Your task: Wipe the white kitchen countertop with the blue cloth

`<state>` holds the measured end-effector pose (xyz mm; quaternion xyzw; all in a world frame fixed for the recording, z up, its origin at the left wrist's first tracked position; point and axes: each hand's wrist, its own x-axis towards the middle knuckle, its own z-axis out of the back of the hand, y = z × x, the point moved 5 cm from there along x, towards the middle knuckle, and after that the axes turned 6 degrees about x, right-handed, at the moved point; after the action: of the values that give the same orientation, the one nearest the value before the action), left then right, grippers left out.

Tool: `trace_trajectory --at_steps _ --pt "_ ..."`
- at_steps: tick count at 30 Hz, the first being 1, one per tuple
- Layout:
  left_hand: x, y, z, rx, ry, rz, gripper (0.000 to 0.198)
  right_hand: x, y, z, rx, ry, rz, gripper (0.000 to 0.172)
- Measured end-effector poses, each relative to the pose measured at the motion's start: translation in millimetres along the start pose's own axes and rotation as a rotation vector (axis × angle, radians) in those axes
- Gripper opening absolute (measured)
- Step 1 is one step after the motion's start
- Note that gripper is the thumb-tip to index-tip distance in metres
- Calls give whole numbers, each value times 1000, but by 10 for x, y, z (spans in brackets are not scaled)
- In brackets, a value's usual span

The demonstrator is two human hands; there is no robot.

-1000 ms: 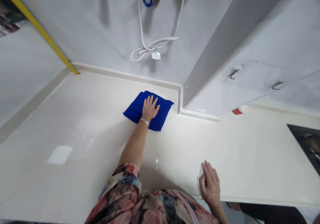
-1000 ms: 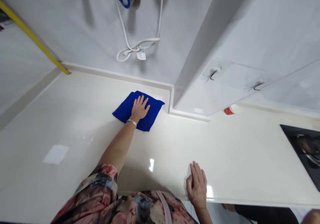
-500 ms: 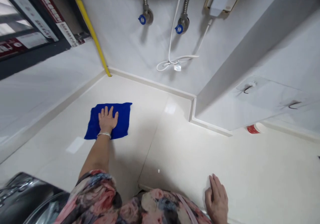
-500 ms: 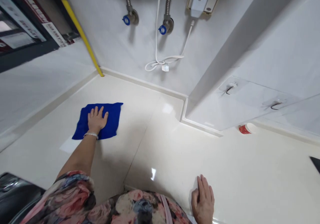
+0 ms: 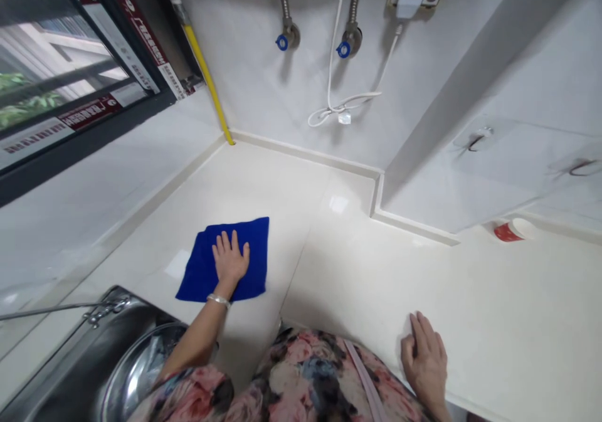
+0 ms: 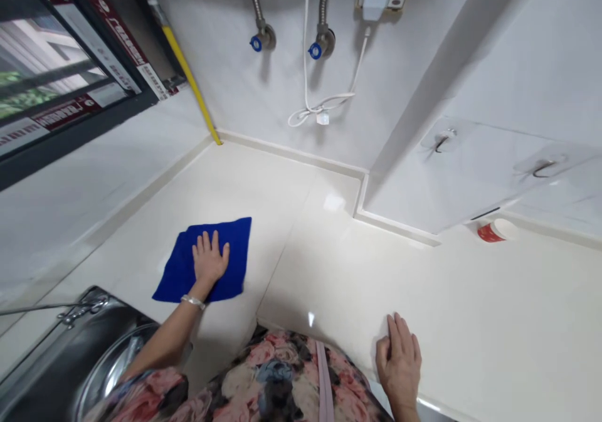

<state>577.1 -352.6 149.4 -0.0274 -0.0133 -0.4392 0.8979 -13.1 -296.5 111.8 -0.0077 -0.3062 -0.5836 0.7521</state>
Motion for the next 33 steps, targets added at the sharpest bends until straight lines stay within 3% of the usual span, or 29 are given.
trace_trajectory --at_steps 7,9,12,18,24,29,33 --pt "-1076 -681 -100 14 7 -312 71 -8 -18 -3 -21 2 -14 61" --pt "-1237 -913 -107 -10 12 -387 71 -4 -10 6 -20 7 -9 61" --pt "-1294 -1250 -104 -55 28 -467 73 4 7 28 -18 11 -7 62" --pt "-1043 -1936 -124 -143 111 -630 76 14 35 45 -32 30 -8 64" --pt "-469 -2618 -154 -241 144 -740 76 19 51 49 -39 38 -18 64" --pt "123 -3096 -202 -265 176 -679 75 10 63 48 -43 73 -40 63" --pt "541 -3349 -216 -279 175 -608 74 -26 -5 30 -64 69 -27 64"
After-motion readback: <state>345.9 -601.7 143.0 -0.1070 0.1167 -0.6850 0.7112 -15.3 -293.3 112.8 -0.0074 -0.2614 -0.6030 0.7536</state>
